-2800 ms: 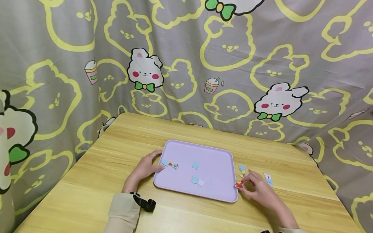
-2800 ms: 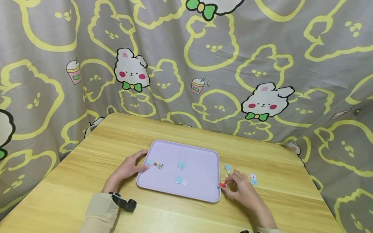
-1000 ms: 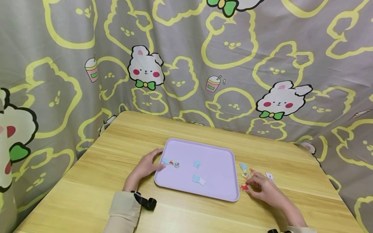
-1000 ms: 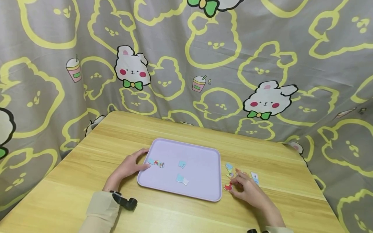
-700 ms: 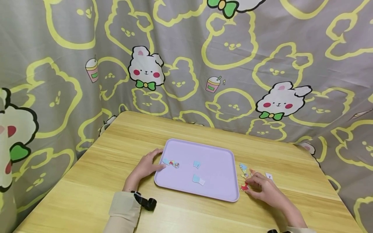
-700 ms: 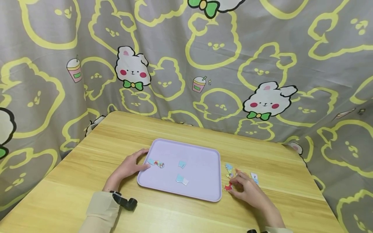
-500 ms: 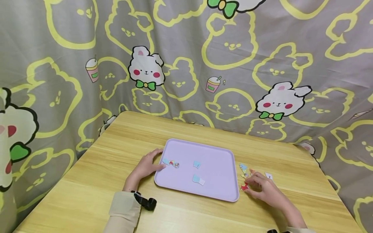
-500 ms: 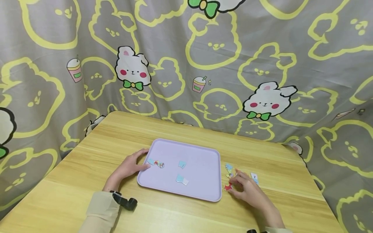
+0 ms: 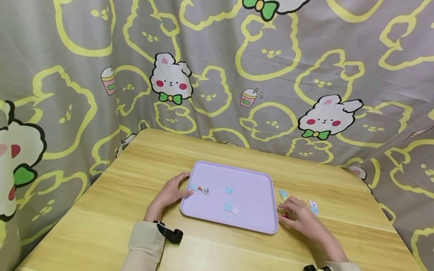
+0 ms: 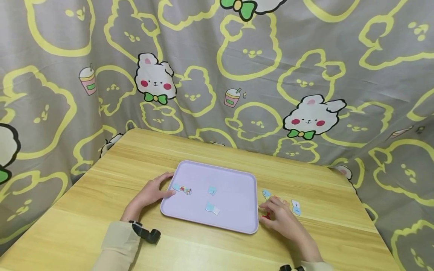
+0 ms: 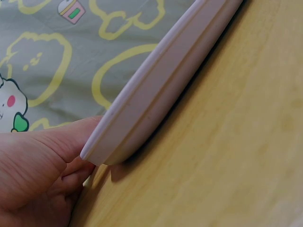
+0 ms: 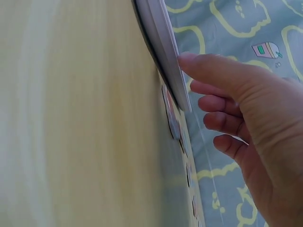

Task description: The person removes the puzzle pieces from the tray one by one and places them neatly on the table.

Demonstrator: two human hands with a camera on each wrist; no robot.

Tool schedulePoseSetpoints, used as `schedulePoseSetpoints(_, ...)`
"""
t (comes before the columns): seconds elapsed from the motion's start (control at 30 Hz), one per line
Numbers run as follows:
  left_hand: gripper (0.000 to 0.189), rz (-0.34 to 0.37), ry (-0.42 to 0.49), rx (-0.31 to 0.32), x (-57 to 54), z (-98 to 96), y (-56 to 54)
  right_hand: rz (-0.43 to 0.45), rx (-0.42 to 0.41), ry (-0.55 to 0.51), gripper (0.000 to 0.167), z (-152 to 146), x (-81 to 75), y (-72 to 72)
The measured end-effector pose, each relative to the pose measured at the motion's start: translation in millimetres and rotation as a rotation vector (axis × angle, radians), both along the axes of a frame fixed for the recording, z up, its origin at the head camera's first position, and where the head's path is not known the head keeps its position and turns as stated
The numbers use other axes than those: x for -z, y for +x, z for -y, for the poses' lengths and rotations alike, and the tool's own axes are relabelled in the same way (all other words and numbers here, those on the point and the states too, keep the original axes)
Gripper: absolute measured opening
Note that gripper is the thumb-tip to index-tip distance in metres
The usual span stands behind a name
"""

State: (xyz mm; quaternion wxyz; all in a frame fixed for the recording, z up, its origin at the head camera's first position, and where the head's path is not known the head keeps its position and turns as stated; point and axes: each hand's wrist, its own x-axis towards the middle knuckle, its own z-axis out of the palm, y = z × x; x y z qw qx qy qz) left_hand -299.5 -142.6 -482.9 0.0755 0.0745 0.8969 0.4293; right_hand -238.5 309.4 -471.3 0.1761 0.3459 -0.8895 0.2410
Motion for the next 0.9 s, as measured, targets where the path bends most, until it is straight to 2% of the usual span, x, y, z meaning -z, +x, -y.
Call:
schedulePoseSetpoints(0.1,0.070,-0.005,-0.001,0.002,0.0,-0.1,-0.2,-0.016,-0.012,0.002,0.036,5.2,-1.2,-1.5)
schedulePoseSetpoints(0.3,0.070,-0.009,0.000,0.006,0.2,-0.1,0.7,0.010,0.082,0.082,0.034,15.8,-1.3,-1.2)
schedulePoseSetpoints(0.5,0.070,-0.008,0.009,0.000,-0.9,-0.2,2.0,0.042,0.012,0.057,0.033,27.1,1.3,-7.0)
schedulePoseSetpoints(0.9,0.069,-0.007,0.005,-0.009,-1.2,-0.4,2.3,-0.018,-0.048,0.130,0.033,62.0,0.7,-17.3)
